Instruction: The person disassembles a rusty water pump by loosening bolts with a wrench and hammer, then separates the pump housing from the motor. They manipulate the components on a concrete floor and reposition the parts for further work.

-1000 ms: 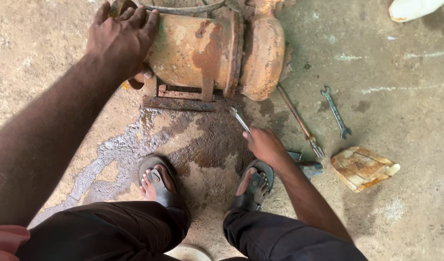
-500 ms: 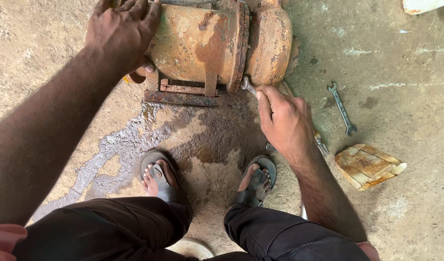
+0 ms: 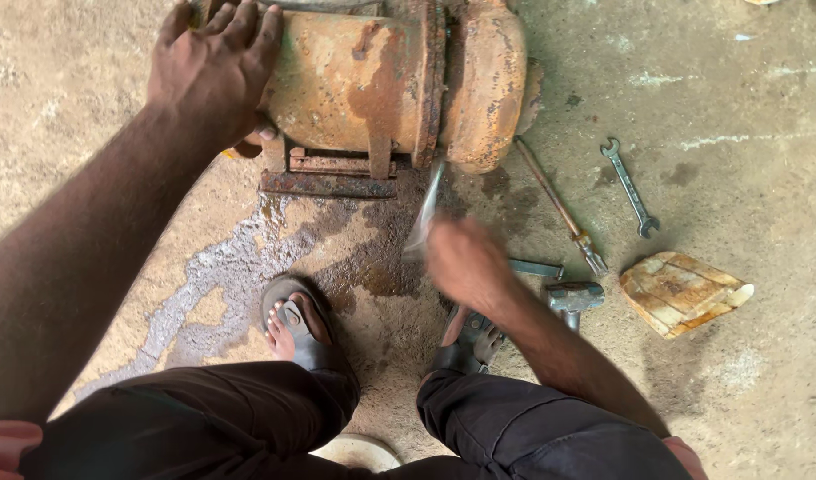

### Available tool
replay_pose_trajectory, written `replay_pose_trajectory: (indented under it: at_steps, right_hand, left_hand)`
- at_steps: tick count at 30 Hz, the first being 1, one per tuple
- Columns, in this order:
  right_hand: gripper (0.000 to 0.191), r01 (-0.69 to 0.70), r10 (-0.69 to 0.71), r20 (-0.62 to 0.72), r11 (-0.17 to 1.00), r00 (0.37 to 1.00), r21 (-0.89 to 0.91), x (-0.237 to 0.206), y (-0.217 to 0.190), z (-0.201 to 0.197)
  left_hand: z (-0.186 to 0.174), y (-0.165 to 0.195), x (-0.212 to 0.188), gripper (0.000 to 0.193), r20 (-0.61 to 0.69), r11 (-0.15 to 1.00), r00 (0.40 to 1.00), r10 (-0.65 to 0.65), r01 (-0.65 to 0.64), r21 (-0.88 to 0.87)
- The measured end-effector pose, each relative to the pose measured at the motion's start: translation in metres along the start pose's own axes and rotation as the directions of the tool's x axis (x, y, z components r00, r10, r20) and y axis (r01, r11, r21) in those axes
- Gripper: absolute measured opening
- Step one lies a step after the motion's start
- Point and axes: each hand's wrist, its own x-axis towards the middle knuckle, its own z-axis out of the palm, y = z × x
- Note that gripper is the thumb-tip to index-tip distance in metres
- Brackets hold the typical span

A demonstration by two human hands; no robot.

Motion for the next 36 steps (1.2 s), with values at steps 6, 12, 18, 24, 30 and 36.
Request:
replay_pose_trajectory:
  at_steps: [6,12,18,24,30,36]
  right_hand:
    - [0.014,-0.289,0.154,0.261,0.719,0.953,0.632,-0.003,-0.004,0.075]
    - [0.019,0.079,-0.057,-0.196,0.991,0.979,0.105,0.012,0.024,0.063]
    - [0.043,0.106,-0.137,-0.277,0.987,0.951,-0.123,0.047,-0.001,0.071]
    - [0.023,0.049,-0.045,-0.315,0.999,0.948,0.004,0.057,0.002,0.091]
    - [0.013,0.090,-0.139,-0.294,0.981,0.946,-0.172,0.050,0.011,0.109]
    - [0.014,0.209,-0.179,-0.442,0.978,0.879,0.018,0.017,0.027,0.052]
  left_hand:
    - [-0.004,-0.002,0.000,0.129,0.120,0.988,0.991,-0.058,0.074,-0.135]
    - [-0.002,-0.001,0.001,0.146,-0.040,0.996,0.999,0.010,-0.013,-0.083]
    - [-0.009,-0.001,-0.004,0.139,0.051,0.999,0.998,-0.028,0.029,-0.028]
    - [-0.016,0.001,0.001,0.147,0.051,0.995,0.999,-0.009,0.014,-0.098]
    - [-0.017,0.001,-0.002,0.143,0.079,0.995,0.996,-0.042,0.049,-0.088]
    - [-0.006,-0.001,0.002,0.135,0.044,0.991,0.999,-0.027,0.033,-0.128]
